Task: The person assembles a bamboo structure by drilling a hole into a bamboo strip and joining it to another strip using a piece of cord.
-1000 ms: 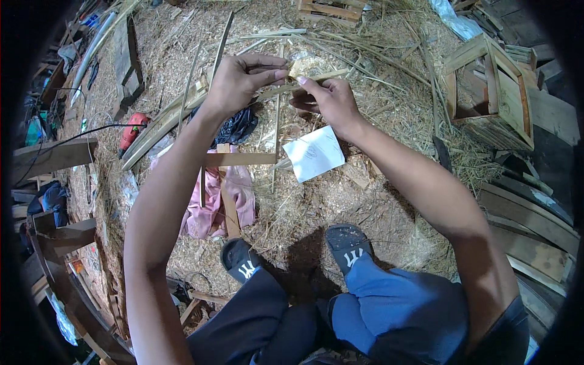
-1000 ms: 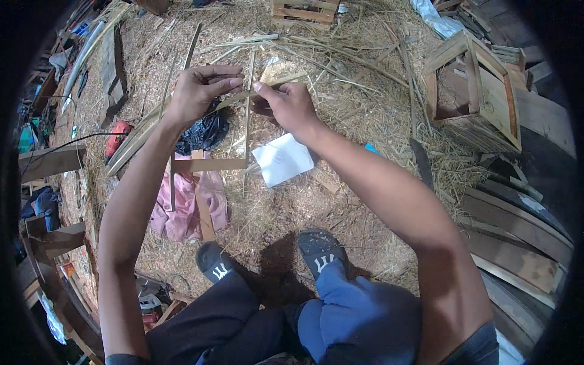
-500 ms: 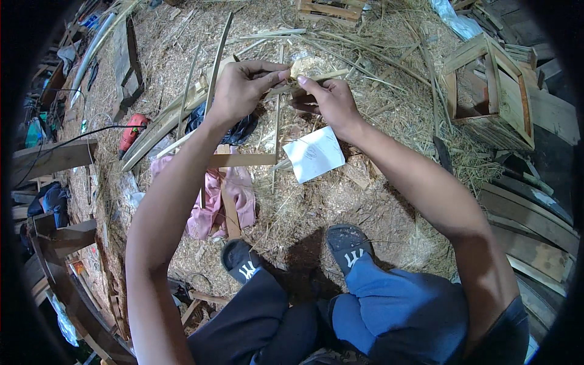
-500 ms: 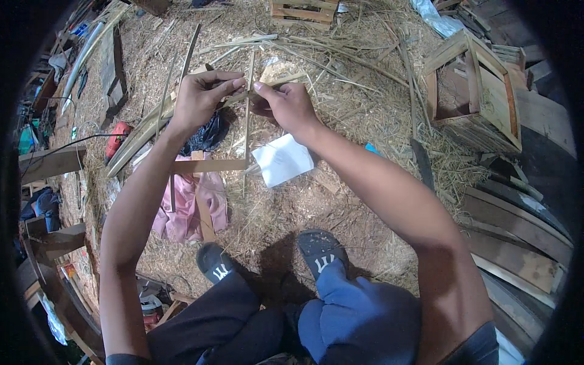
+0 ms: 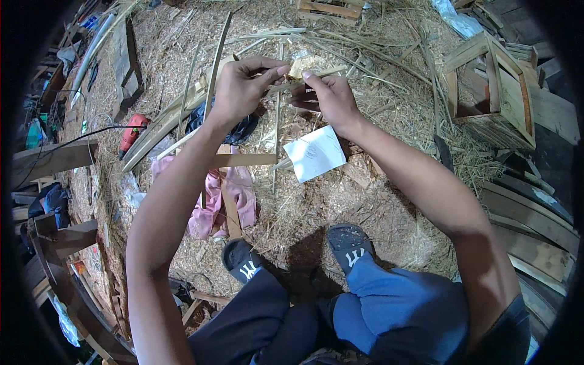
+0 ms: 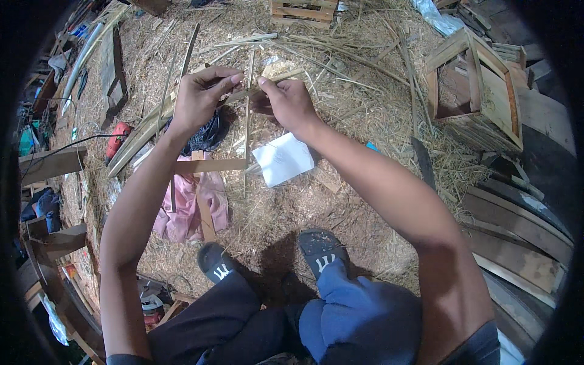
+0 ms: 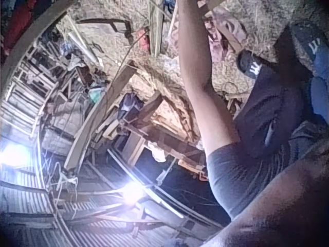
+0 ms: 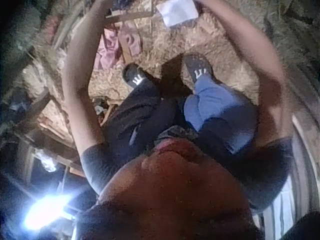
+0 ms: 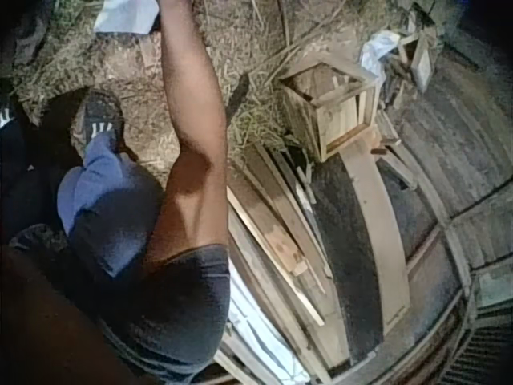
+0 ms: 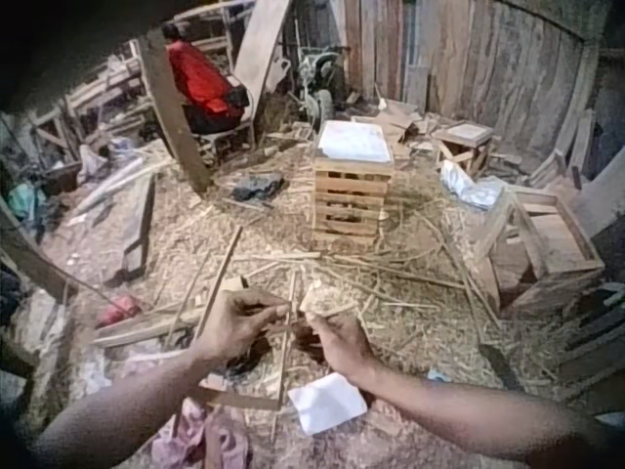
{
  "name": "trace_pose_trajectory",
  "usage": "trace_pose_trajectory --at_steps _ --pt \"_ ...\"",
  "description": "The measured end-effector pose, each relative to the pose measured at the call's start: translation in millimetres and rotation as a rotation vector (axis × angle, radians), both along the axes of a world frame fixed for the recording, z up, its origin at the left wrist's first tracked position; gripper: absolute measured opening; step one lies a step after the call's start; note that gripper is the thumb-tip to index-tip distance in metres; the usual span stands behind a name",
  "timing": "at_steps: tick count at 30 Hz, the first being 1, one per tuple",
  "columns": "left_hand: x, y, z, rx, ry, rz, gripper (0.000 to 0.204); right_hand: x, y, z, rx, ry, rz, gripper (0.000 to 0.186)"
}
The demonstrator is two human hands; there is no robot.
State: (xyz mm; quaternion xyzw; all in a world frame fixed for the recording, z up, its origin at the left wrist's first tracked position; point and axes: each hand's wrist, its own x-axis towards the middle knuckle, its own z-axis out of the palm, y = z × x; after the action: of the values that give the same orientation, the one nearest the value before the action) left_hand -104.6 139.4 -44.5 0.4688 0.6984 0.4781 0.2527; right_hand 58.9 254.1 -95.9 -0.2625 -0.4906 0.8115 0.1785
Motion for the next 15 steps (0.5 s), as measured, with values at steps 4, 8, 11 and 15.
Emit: trace_pose_trajectory --at_steps 4,8,11,15 --pt "14 -1 11 -0.056 0.042 0.040 0.019 0 1 1 0.029 -0.006 -0.007 0.034" --pt "18 -4 8 0.047 0.020 0.034 0.018 -1 0 4 0.077 -0.036 0.025 0.036" --pt "22 -4 10 -0.003 0.195 0.052 0.016 -1 0 -2 0.113 -0.040 0.037 0.039" --pt "17 -4 0 0.035 0.300 0.025 0.016 -2 -3 -4 0.081 -0.008 0.036 0.040"
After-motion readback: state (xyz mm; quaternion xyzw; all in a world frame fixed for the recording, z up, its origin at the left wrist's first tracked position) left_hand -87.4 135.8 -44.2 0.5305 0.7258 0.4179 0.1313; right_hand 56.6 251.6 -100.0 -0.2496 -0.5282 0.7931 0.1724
